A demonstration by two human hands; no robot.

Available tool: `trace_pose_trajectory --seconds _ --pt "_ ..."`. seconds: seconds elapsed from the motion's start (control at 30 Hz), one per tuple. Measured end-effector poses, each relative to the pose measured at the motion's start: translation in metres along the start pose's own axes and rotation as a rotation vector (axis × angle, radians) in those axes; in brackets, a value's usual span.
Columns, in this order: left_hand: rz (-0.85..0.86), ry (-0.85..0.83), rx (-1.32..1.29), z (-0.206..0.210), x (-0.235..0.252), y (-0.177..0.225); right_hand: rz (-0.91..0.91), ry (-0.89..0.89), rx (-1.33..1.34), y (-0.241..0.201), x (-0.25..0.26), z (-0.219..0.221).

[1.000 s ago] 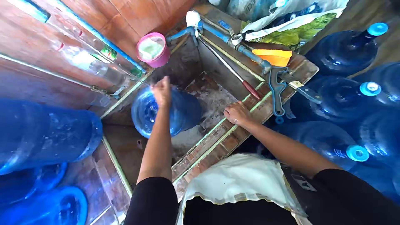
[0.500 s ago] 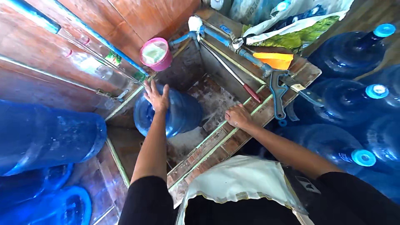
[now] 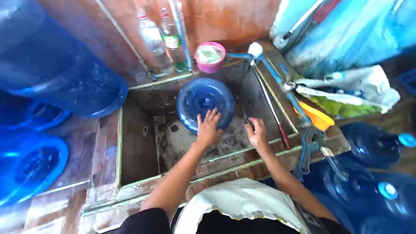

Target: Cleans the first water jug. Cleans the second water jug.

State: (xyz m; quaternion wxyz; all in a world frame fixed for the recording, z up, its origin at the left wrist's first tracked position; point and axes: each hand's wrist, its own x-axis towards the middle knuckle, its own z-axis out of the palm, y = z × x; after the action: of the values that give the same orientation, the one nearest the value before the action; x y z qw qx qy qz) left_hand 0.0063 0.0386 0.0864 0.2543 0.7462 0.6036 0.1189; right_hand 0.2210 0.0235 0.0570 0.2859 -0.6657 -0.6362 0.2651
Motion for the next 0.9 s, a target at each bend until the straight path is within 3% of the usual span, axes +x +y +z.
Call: trace_pose_trajectory --seconds 0.1,0.17,0.3,0.33,0.43,0.53,0.63,0.7,0.77,0.83,0.9 --pt "0.077 0.145 -0.074 0.018 -0.019 -0.022 -0.438 0.033 -0.085 -0.054 0.054 0.02" --pt "0.128 0.243 -0.121 0.027 -0.024 -0.03 -0.679 -0.058 -0.184 -0.089 0.101 0.052" --pt "0.145 0.399 -0.223 0.03 -0.029 -0.04 -0.937 -0.299 -0.429 -0.147 0.171 0.129" --pt "0.123 0.455 -0.24 0.028 -0.027 -0.046 -0.918 -0.338 -0.465 -0.16 0.181 0.14" --pt "0.032 0.633 -0.299 0.025 -0.019 -0.059 -0.612 -0.49 -0.572 -0.19 0.206 0.142" --pt "-0.067 0.619 -0.318 0.009 -0.01 -0.069 -0.383 -0.501 -0.603 -0.184 0.233 0.115" --pt "-0.13 0.556 -0.315 -0.001 0.001 -0.065 -0.233 -0.462 -0.638 -0.15 0.237 0.072" --pt "-0.135 0.534 -0.315 -0.006 0.007 -0.06 -0.134 -0.442 -0.62 -0.122 0.22 0.044" --pt "-0.148 0.535 -0.326 -0.012 0.016 -0.062 0.083 -0.438 -0.5 -0.093 0.188 0.015" --pt "-0.248 0.438 -0.314 -0.035 0.029 -0.074 0.329 -0.551 -0.358 -0.069 0.146 -0.012" --pt "-0.352 0.302 -0.249 -0.064 0.051 -0.085 0.416 -0.74 -0.161 -0.044 0.1 -0.028"
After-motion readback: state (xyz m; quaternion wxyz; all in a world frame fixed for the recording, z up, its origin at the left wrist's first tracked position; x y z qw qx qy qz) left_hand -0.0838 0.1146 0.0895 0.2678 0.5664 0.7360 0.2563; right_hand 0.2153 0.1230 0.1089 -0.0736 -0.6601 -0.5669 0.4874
